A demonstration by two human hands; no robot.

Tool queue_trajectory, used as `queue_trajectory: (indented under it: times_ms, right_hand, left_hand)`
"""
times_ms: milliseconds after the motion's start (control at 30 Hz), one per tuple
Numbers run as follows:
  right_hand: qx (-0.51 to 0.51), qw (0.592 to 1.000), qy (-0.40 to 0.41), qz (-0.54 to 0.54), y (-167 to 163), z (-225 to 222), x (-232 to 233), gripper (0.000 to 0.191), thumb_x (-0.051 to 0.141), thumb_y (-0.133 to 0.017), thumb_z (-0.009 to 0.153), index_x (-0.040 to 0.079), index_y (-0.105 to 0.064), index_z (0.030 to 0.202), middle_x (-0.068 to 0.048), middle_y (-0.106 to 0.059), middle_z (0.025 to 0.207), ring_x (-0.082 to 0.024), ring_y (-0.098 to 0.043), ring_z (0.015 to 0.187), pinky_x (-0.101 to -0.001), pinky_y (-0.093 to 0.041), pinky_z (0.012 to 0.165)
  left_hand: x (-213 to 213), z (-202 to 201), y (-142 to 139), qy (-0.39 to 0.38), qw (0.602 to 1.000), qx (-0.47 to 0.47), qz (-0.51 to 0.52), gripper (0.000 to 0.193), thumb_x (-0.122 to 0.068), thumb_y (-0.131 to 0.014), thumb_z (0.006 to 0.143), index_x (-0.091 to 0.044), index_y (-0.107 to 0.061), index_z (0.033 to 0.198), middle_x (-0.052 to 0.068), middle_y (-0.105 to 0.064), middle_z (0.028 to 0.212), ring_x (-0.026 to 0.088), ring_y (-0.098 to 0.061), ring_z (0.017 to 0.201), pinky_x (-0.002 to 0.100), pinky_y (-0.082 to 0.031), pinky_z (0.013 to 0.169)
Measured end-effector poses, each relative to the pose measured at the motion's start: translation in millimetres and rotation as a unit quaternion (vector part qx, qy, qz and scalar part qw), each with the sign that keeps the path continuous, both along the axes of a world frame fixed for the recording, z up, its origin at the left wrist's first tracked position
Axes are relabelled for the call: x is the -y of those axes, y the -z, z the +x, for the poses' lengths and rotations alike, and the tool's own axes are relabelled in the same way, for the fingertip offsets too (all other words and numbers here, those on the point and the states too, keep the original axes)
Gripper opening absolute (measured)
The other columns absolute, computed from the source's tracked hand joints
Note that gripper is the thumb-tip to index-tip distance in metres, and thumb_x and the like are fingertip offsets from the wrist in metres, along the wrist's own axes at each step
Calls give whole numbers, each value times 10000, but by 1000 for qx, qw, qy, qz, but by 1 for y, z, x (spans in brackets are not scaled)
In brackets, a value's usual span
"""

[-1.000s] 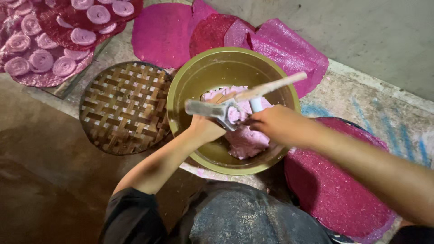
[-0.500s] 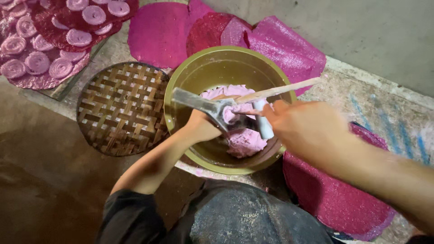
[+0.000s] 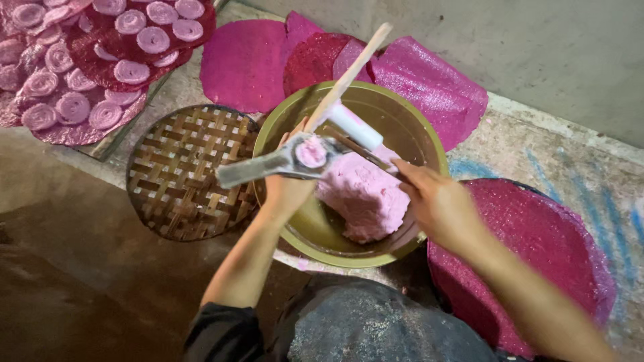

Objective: The person sits at a workbench and uses a hand-held extruder press to pipe pink batter into spiral rosettes onto round pink mats. They reload the press with batter from a large bowl between batches, place each rosette by hand, and cover finished mats with a lid.

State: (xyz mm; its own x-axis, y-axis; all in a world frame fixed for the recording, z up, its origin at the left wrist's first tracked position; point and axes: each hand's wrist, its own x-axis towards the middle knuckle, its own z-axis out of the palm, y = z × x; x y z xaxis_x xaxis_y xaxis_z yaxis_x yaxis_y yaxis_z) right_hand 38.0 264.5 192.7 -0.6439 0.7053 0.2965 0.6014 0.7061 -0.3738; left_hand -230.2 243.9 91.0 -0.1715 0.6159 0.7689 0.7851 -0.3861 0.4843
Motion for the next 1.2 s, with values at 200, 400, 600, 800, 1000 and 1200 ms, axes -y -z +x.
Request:
queue_trajectory:
  times_ms: [200,400,600,800,1000,1200]
  right_hand:
    - [-156,965,38,-208,99,-22,7,465,64,-647,964,97,-600,1426,-207,-744,950,-170,-703,781,-318,-563,733]
    - [-120,944,-2,-307,137,15,-18,393,131,-612,1025,68,-636,1412,-179,-747,902,-174,-641,771,-345,-562,716]
    - [-156,972,-133,-115,117,16,-84,624,206,-565,1110,80,-295,1658,-319,-335,1706,-396,-373,1534,-548,-314,1214]
    - [-618,568,-313,-444,55,43,-26,886,599,-568,1045,151,-103,1652,-271,-373,1509,-366,-626,1168,-476,-558,910]
    - [-522,731,-206,-387,-6,131,2,819,512,-567,1055,62,-201,1633,-376,-571,1363,-438,-721,1078,-450,-636,833]
    - [-222,920,-295,133,-23,150,35,725,208,-632,994,246,-282,1628,-306,-597,1367,-437,-683,1219,-447,-604,961]
  left_hand:
    - [-26,7,26,-118,961,44,-245,861,-332,-763,882,63,-405,1558,239,-567,1292,415,-643,1091,509,-522,866]
    - [-48,-43,42,-147,988,20,-40,526,-308,-800,911,-16,-627,1313,234,-648,1331,340,-660,1038,455,-564,817]
    - [-25,27,43,152,663,662,-314,218,-168,-685,908,22,-688,1016,94,-668,884,194,-640,729,350,-518,625]
    - [35,151,12,512,439,634,-379,465,65,-632,752,4,-613,1212,126,-727,1013,223,-710,908,324,-583,837]
    - [53,160,-17,385,730,378,-419,559,-14,-815,809,-62,-587,1317,145,-665,1089,218,-632,933,347,-522,804]
    - [51,179,-40,561,664,364,-336,525,-101,-812,869,-24,-581,1334,122,-646,1235,183,-642,1165,331,-565,1033]
